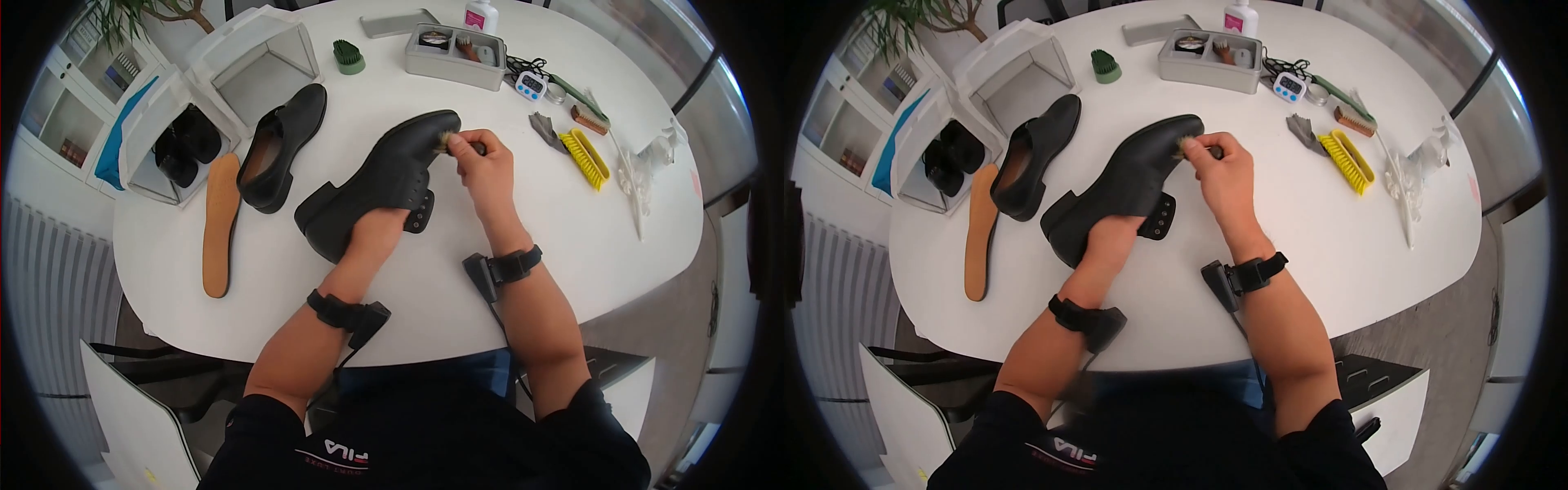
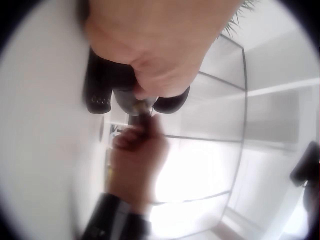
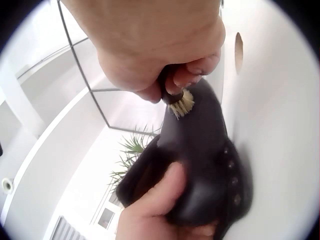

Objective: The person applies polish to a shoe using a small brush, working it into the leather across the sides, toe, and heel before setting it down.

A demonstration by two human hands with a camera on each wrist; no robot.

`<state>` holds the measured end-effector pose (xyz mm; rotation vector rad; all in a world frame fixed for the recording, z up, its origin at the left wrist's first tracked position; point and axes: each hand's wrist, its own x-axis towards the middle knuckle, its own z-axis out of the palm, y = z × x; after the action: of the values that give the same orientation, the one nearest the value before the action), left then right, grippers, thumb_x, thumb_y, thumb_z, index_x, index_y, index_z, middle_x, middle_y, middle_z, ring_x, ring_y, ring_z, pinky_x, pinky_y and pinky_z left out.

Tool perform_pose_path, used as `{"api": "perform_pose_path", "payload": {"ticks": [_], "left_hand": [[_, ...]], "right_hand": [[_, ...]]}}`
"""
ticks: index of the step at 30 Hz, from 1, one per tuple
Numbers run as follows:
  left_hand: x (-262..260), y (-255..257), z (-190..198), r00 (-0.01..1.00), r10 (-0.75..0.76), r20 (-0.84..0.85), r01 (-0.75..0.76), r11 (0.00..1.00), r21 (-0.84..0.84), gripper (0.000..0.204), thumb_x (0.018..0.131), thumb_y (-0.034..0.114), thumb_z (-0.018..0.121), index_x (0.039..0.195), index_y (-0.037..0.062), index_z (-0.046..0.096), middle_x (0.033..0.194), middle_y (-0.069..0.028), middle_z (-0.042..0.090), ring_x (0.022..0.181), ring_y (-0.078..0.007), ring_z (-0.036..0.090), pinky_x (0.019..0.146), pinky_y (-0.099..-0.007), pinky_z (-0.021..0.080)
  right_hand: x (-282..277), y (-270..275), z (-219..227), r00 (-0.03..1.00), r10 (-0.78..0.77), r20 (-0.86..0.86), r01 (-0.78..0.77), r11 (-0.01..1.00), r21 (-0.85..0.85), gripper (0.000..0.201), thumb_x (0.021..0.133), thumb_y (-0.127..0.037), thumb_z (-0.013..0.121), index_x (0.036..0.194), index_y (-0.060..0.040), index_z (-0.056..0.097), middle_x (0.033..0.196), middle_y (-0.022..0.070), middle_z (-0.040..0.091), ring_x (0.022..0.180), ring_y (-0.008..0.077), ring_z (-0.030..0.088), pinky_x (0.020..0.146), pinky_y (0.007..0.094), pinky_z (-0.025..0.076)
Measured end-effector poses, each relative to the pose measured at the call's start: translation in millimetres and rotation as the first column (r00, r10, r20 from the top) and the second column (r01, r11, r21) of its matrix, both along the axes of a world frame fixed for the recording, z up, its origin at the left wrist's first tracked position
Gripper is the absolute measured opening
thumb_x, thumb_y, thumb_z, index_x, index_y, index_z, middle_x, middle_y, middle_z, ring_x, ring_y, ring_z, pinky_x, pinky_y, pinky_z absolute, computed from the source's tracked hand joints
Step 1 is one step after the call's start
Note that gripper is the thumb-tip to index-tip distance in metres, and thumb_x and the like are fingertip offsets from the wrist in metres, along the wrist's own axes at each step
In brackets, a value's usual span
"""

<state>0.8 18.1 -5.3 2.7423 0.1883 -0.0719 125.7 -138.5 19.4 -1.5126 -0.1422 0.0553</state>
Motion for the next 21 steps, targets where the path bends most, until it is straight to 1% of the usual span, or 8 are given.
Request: {"api": "perform_pose_path", "payload": {"ticks": [1, 5, 7, 12, 14, 18, 20, 21], "left_hand": [[-5, -2, -25, 0.902, -0.127, 0.413, 0.102, 0.991, 0.082, 0.036, 0.108, 0.024, 0.053, 0.134, 0.0029, 0.066, 0.119, -0.0206, 0.073, 0.113, -0.0343, 0.069, 0.105, -0.0440, 0.052], [-1, -14, -51, 0.871, 0.000, 0.492, 0.163, 0.943, -0.289, 0.032, 0.106, 0.022, 0.057, 0.128, 0.0012, 0.067, 0.118, -0.0201, 0.073, 0.106, -0.0373, 0.070, 0.099, -0.0456, 0.053], [-3, -27, -24, 0.933, 0.216, 0.287, -0.001, 0.801, -0.599, 0.024, 0.103, 0.016, 0.063, 0.117, -0.0007, 0.070, 0.111, -0.0217, 0.073, 0.101, -0.0403, 0.070, 0.093, -0.0469, 0.053], [-6, -38, -15, 0.901, 0.181, 0.394, 0.043, 0.866, -0.498, 0.029, 0.103, 0.021, 0.065, 0.112, -0.0058, 0.069, 0.101, -0.0227, 0.073, 0.092, -0.0413, 0.070, 0.085, -0.0468, 0.054], [-8, -39, -22, 0.876, 0.142, 0.461, 0.105, 0.877, -0.470, 0.025, 0.102, 0.018, 0.066, 0.108, -0.0060, 0.069, 0.096, -0.0234, 0.072, 0.086, -0.0428, 0.069, 0.081, -0.0488, 0.054], [-8, -47, -22, 0.906, 0.088, 0.414, 0.088, 0.918, -0.386, 0.021, 0.100, 0.013, 0.065, 0.109, -0.0053, 0.069, 0.095, -0.0263, 0.070, 0.087, -0.0448, 0.068, 0.080, -0.0502, 0.053], [-7, -49, -17, 0.878, 0.112, 0.466, 0.079, 0.925, -0.371, 0.021, 0.099, 0.013, 0.065, 0.108, -0.0053, 0.069, 0.096, -0.0268, 0.070, 0.088, -0.0448, 0.068, 0.080, -0.0503, 0.053], [-8, -49, -14, 0.876, 0.109, 0.470, 0.080, 0.928, -0.364, 0.021, 0.099, 0.013, 0.065, 0.108, -0.0050, 0.069, 0.096, -0.0271, 0.070, 0.088, -0.0455, 0.067, 0.081, -0.0509, 0.053]], "right_hand": [[-5, -1, 6, 0.996, 0.053, 0.065, -0.050, 0.998, -0.047, 0.025, 0.096, -0.023, 0.080, 0.099, 0.0006, 0.072, 0.071, 0.0009, 0.064, 0.059, 0.0086, 0.057, 0.053, 0.0244, 0.043], [4, -8, 8, 0.984, -0.014, 0.176, 0.035, 0.992, -0.119, 0.027, 0.096, -0.024, 0.080, 0.099, 0.0017, 0.073, 0.075, 0.0026, 0.068, 0.066, 0.0092, 0.060, 0.060, 0.0271, 0.048], [12, -12, 4, 0.964, -0.139, 0.228, 0.177, 0.972, -0.155, 0.029, 0.095, -0.026, 0.081, 0.098, 0.0017, 0.073, 0.077, 0.0048, 0.070, 0.070, 0.0113, 0.064, 0.065, 0.0290, 0.052], [-25, 6, 22, 0.923, 0.149, 0.354, 0.004, 0.919, -0.395, 0.029, 0.091, -0.030, 0.084, 0.099, -0.0035, 0.074, 0.078, 0.0113, 0.074, 0.069, 0.0202, 0.070, 0.067, 0.0330, 0.054], [-39, 11, 24, 0.743, 0.333, 0.581, -0.036, 0.886, -0.463, 0.028, 0.091, -0.031, 0.083, 0.096, -0.0054, 0.074, 0.077, 0.0105, 0.075, 0.068, 0.0242, 0.072, 0.065, 0.0345, 0.055], [-33, 10, 24, 0.722, 0.250, 0.645, 0.166, 0.843, -0.512, 0.026, 0.091, -0.031, 0.083, 0.095, -0.0068, 0.074, 0.076, 0.0101, 0.075, 0.067, 0.0271, 0.073, 0.063, 0.0356, 0.055], [-21, 6, 25, 0.812, 0.008, 0.584, 0.340, 0.807, -0.482, 0.023, 0.090, -0.028, 0.084, 0.094, -0.0080, 0.074, 0.073, 0.0098, 0.073, 0.067, 0.0267, 0.073, 0.061, 0.0355, 0.054], [-20, 7, 25, 0.808, 0.020, 0.589, 0.334, 0.808, -0.485, 0.023, 0.090, -0.028, 0.084, 0.094, -0.0080, 0.074, 0.073, 0.0098, 0.073, 0.067, 0.0267, 0.073, 0.061, 0.0355, 0.054]]}}
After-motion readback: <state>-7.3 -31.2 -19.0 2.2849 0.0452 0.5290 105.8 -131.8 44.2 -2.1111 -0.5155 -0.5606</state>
